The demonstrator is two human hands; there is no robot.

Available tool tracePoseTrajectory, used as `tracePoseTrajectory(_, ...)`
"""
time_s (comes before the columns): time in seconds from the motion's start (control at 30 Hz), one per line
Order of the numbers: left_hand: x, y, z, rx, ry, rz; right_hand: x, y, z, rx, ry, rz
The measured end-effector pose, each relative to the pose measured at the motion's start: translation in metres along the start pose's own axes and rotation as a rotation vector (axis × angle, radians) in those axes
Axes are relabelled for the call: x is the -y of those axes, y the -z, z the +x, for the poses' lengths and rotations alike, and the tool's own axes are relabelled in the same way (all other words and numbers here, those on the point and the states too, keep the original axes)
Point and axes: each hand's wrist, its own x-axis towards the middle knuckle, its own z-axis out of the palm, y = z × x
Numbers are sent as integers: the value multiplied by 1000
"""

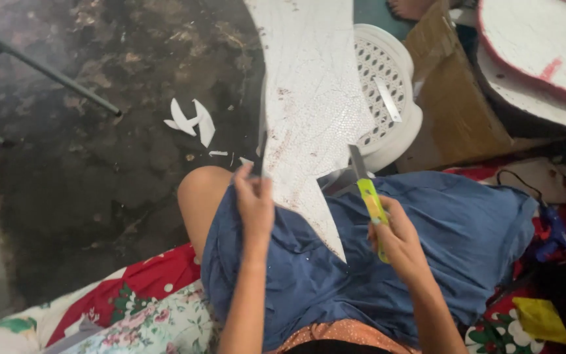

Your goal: Trimming and refining the edges of a foam board cutout using a utility knife while sitting on the floor.

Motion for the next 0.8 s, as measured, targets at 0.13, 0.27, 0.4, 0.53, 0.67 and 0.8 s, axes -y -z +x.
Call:
tracePoseTrajectory(0.13,-18,-8,-27,-16,35,-72,58,-29,7,62,-12,-312)
tracePoseTrajectory(0.27,-19,-17,-20,-37,105,-81,70,-41,34,132,329,-580)
tracePoseTrajectory(0.4,-18,-23,-9,-94,98,-137,82,-53,54,133,576,-807)
tracePoseTrajectory(0.53,-19,-21,-1,-93,111,-187,91,-64,61,133,594,-874)
tracePoseTrajectory(0.67,-16,-19,3,-69,98,-158,93,-72,67,121,620,-1001)
tracePoseTrajectory(0.8,-16,-18,4,-71,120,-188,86,-78,67,76,680,-1178)
